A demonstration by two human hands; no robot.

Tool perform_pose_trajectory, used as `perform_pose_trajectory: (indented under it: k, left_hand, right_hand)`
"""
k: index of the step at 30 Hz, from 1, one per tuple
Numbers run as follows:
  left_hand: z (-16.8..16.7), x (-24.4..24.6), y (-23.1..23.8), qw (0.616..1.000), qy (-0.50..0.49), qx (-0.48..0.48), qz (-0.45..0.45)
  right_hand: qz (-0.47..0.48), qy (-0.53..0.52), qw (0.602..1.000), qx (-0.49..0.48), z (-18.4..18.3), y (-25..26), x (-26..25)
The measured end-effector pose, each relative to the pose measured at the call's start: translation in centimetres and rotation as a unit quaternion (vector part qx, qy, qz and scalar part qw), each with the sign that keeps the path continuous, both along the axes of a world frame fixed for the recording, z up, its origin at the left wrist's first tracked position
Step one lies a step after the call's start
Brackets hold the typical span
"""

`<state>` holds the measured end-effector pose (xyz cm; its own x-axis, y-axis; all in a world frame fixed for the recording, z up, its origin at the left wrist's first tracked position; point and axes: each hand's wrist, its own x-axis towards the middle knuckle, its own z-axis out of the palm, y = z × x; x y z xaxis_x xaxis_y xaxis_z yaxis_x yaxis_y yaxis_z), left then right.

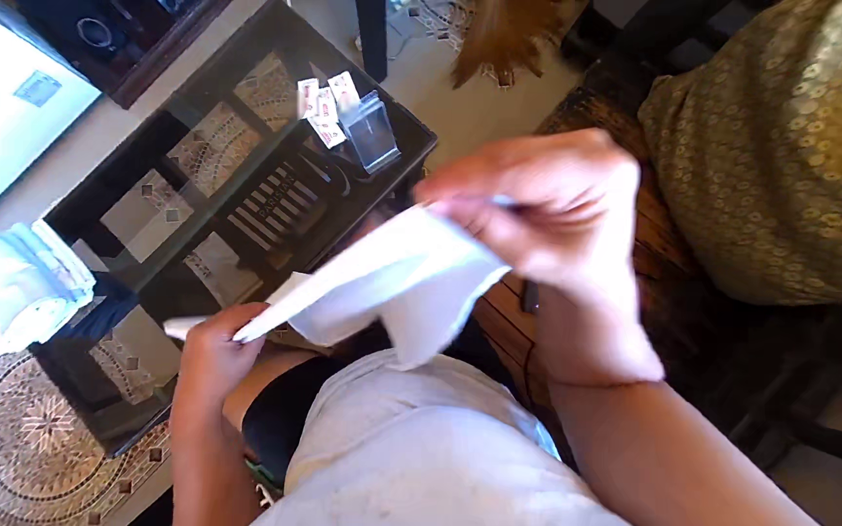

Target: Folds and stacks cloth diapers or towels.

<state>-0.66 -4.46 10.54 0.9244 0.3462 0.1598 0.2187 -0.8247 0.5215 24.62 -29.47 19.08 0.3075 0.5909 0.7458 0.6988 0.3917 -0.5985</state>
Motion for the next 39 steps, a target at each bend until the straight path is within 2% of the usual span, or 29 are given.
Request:
perform_pose_trajectory:
  k: [3,5,9,11,13,16,18,20,22,23,25,26,27,29,31,34,37,39]
  left_hand:
    - [0.6,-1.4,1.0,0.999,-0.01,0.017,0.036]
    - [0.9,-3.2,2.7,0.997,-0.015,0.033,0.075]
    - [2.3,-6.8,4.7,0.978,-0.006,0.098,0.181]
    - [2.4,-8.4,5.3,0.972,-0.032,0.117,0.202]
    - [2.6,-10.6,6.0,0.975,-0.091,0.08,0.185]
    - [3.1,-14.1,6.4,0.965,-0.217,-0.049,0.143]
    - [3.8,-16.0,6.6,0.943,-0.285,-0.126,0.12]
    - [4.5,-17.0,7.1,0.91,-0.352,-0.185,0.118]
    - [5.0,-16.2,7.5,0.878,-0.374,-0.22,0.201]
    - [5.1,-14.9,7.7,0.861,-0.354,-0.234,0.28]
    - [5.1,-11.8,8.5,0.823,-0.266,-0.266,0.426]
    - [4.7,-10.6,8.9,0.804,-0.244,-0.295,0.456]
    - [4.4,-9.8,9.0,0.794,-0.238,-0.313,0.464]
    - [4.3,-8.7,7.7,0.81,-0.232,-0.305,0.444]
    - [4.8,-7.5,5.3,0.847,-0.222,-0.271,0.4]
    - [5.1,-5.1,2.6,0.889,-0.236,-0.201,0.336]
    - [5.2,-3.1,1.0,0.904,-0.253,-0.171,0.299]
    - [5.3,-2.7,0.5,0.908,-0.248,-0.177,0.288]
  right_hand:
    - [-0.058,-0.023,0.998,-0.016,-0.1,-1.3,3.0]
    - [-0.061,-0.013,0.998,-0.017,-0.1,-1.8,4.1]
    - [0.026,0.045,0.998,-0.037,-0.4,-1.3,5.6]
    - [0.076,0.052,0.994,-0.061,-0.8,-0.5,6.0]
    - [0.113,0.054,0.99,-0.069,-0.9,0.3,6.3]
    - [0.172,0.08,0.98,-0.062,-1.0,1.2,6.7]
    - [0.214,0.105,0.97,-0.04,-1.6,1.8,7.8]
    - [0.243,0.147,0.959,0.023,-2.4,3.4,9.2]
    - [0.218,0.198,0.954,0.051,-3.0,6.5,9.6]
    - [0.188,0.247,0.95,0.04,-3.4,8.3,9.1]
    - [0.045,0.354,0.933,-0.05,-3.6,11.9,6.3]
    - [-0.024,0.401,0.91,-0.1,-3.6,13.3,4.6]
    - [-0.05,0.43,0.891,-0.134,-3.6,14.2,3.2]
    - [-0.003,0.453,0.875,-0.168,-3.3,14.5,0.4]
    - [0.089,0.461,0.859,-0.203,-2.6,13.9,-3.0]
    - [0.205,0.48,0.814,-0.254,-2.3,14.7,-7.5]
    - [0.249,0.514,0.767,-0.291,-2.7,16.5,-10.8]
    - [0.259,0.511,0.767,-0.288,-3.5,17.3,-11.9]
